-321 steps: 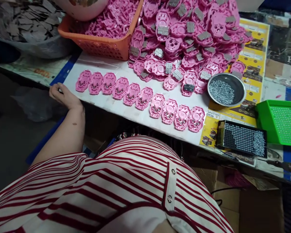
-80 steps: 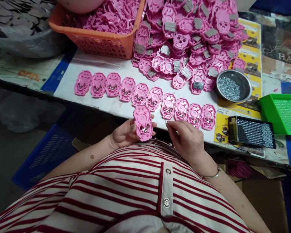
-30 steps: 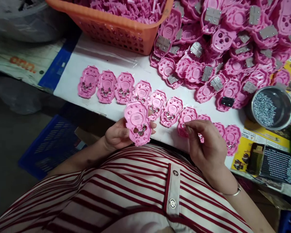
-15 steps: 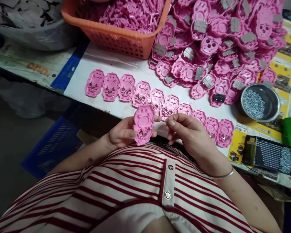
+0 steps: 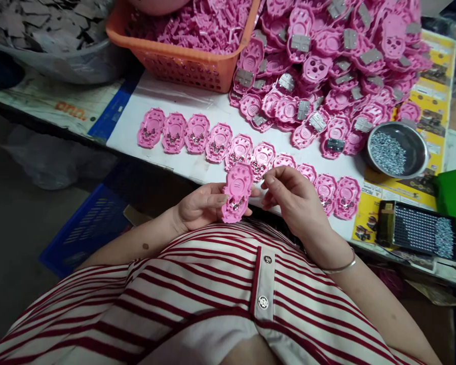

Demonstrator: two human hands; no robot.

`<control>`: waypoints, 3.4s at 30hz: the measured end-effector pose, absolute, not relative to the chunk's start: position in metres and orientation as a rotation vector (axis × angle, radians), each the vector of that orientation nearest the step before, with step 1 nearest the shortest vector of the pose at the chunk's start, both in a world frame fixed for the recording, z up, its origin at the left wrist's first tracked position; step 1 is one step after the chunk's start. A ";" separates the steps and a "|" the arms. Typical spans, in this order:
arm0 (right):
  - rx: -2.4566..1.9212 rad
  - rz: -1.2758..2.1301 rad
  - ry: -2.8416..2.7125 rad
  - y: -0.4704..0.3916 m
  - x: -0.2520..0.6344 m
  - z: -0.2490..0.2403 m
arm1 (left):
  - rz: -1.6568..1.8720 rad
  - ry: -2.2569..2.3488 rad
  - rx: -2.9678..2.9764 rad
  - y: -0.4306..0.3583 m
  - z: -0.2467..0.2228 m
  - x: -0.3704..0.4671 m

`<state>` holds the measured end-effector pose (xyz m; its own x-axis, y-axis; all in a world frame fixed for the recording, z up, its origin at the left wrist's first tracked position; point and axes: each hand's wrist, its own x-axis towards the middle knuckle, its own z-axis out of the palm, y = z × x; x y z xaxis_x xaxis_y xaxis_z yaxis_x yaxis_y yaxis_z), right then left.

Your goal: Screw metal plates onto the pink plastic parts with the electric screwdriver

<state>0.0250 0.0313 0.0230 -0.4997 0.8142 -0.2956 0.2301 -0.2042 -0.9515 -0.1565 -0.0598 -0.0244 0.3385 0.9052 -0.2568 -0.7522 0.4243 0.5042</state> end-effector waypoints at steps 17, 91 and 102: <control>-1.032 1.639 -2.093 0.029 0.020 0.050 | 1.113 0.482 0.255 -0.058 -0.022 -0.148; -1.222 1.557 -2.015 0.017 0.018 0.027 | 1.030 0.554 0.209 -0.059 -0.030 -0.146; -1.127 1.456 -2.039 0.018 0.020 0.015 | 1.011 0.513 0.206 -0.059 -0.033 -0.149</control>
<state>0.0199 0.0181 0.0147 -0.5996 0.7891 -0.1333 0.3822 0.1360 -0.9140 -0.1492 -0.0585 -0.0329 0.4249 0.8491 -0.3137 -0.7544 0.5237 0.3958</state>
